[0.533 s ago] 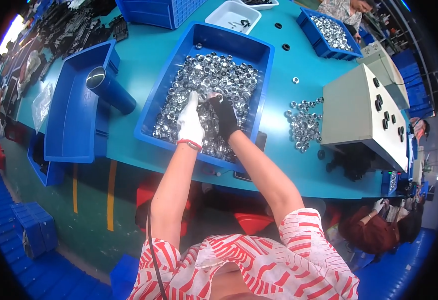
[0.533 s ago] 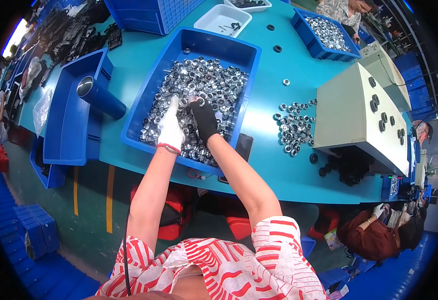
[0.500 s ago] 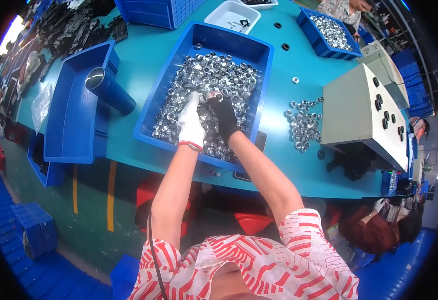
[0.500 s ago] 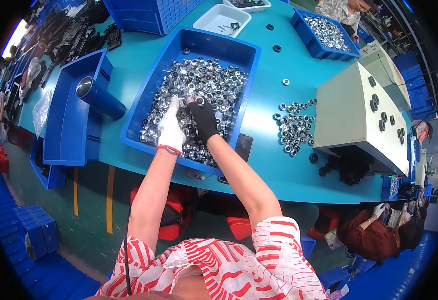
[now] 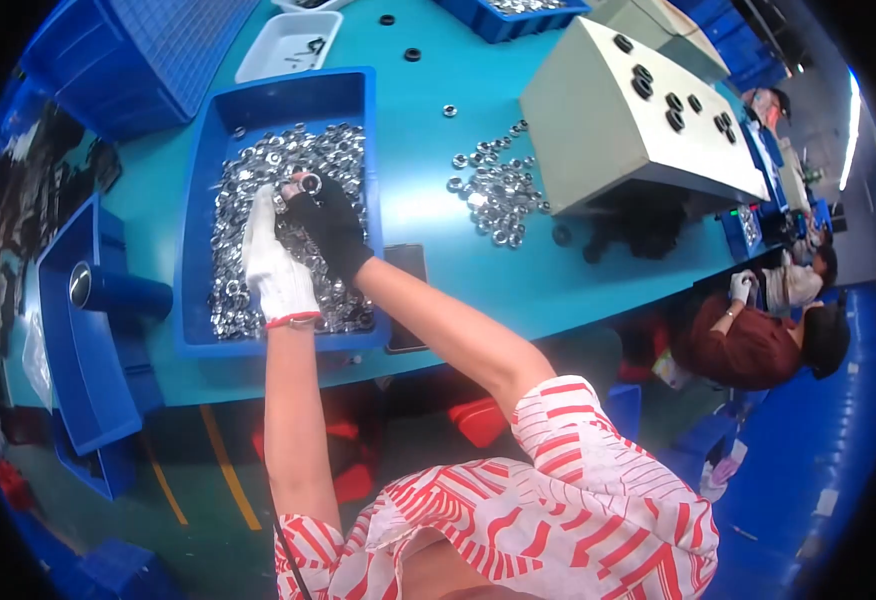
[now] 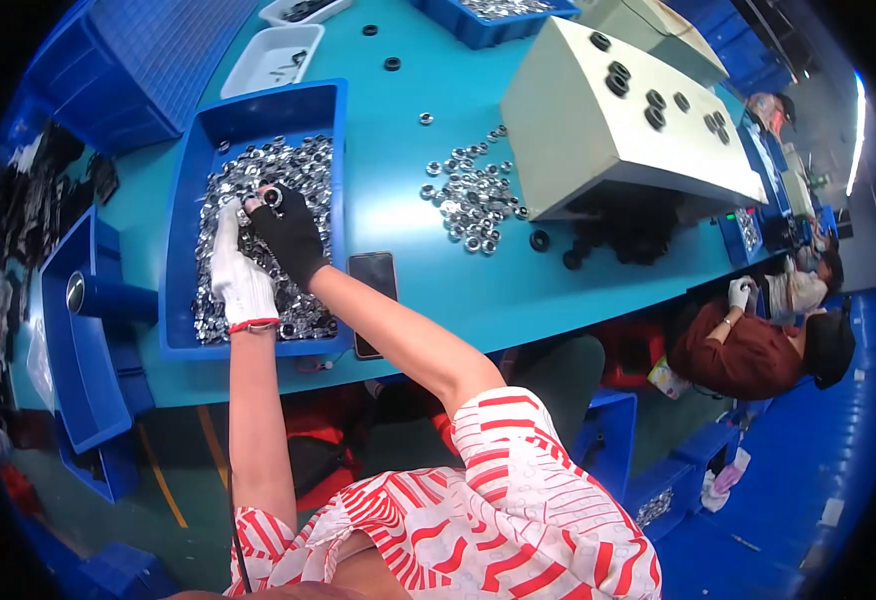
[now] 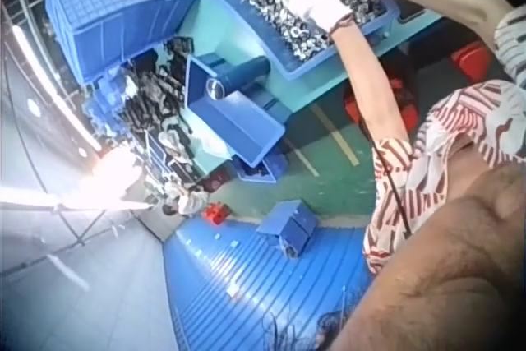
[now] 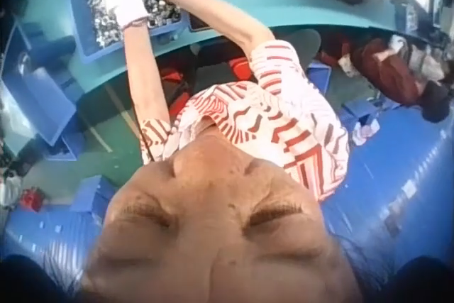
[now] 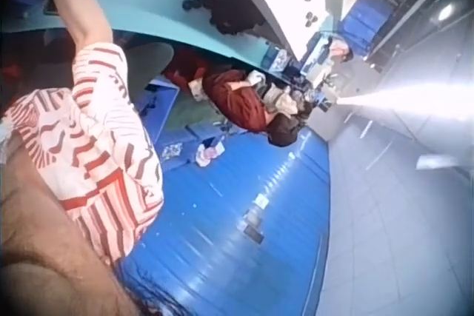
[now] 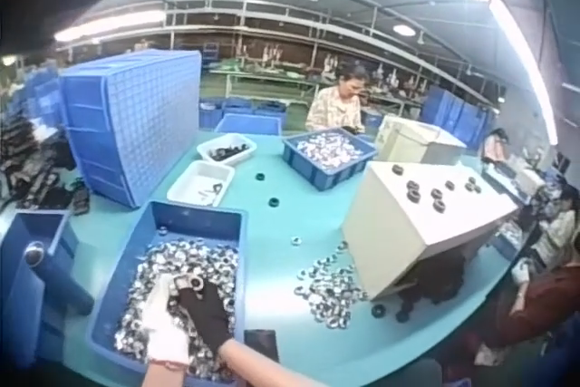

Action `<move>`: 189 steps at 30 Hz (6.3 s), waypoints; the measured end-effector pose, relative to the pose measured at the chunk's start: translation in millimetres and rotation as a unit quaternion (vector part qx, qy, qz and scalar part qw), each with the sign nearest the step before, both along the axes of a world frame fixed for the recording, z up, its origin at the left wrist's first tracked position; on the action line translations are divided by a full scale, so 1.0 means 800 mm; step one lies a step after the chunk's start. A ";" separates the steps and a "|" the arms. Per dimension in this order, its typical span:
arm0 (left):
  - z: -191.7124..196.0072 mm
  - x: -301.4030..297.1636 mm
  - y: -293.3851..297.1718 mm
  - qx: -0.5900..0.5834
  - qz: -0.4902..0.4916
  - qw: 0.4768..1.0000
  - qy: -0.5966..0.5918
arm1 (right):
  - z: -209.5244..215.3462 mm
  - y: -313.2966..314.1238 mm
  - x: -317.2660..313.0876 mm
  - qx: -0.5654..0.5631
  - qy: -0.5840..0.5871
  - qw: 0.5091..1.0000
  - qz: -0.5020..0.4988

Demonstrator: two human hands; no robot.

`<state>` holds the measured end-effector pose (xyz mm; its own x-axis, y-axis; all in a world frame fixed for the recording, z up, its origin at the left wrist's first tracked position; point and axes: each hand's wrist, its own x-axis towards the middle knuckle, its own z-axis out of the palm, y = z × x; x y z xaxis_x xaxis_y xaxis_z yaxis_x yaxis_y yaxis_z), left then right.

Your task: Assembling small metal rings into black plastic components at a factory workbench.

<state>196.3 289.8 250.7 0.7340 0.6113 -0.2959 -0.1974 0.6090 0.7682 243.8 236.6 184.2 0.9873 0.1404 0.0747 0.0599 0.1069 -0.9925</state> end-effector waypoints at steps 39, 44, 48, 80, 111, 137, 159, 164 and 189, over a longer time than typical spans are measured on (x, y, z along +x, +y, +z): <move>-0.165 0.058 -0.299 0.340 -0.137 0.929 -0.047 | -0.121 -0.332 0.020 -0.371 -0.216 0.861 -0.271; -0.159 0.051 -0.295 0.531 -0.150 0.834 -0.027 | -0.118 -0.353 0.011 -0.424 -0.242 0.840 -0.238; -0.171 0.051 -0.285 0.395 -0.167 0.896 -0.117 | -0.108 -0.362 0.008 -0.353 -0.209 0.883 -0.227; -0.166 0.009 -0.279 0.649 -0.204 0.733 -0.010 | -0.054 -0.263 0.242 -0.678 -0.158 0.712 0.096; -0.190 0.011 -0.297 0.669 -0.143 0.726 -0.070 | -0.093 -0.591 -0.104 -0.640 -0.224 0.734 -0.040; -0.176 0.005 -0.314 0.817 -0.128 0.561 -0.042 | -0.100 -0.600 -0.104 -0.575 -0.326 0.747 -0.070; -0.179 -0.065 -0.311 0.458 0.038 0.887 -0.036 | -0.131 -0.609 -0.106 -0.585 -0.365 0.722 -0.055; -0.176 -0.050 -0.324 0.535 -0.045 0.843 0.040 | -0.165 -0.646 -0.082 -0.611 -0.389 0.682 -0.100; -0.190 -0.061 -0.300 0.466 -0.148 0.871 0.052 | -0.121 -0.609 -0.103 -0.392 -0.189 0.859 -0.269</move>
<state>147.4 50.2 98.9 0.8989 0.4104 0.1534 -0.0372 -0.2773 0.9601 161.1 -250.9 87.3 0.8512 -0.1756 0.4947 0.2245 -0.7301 -0.6454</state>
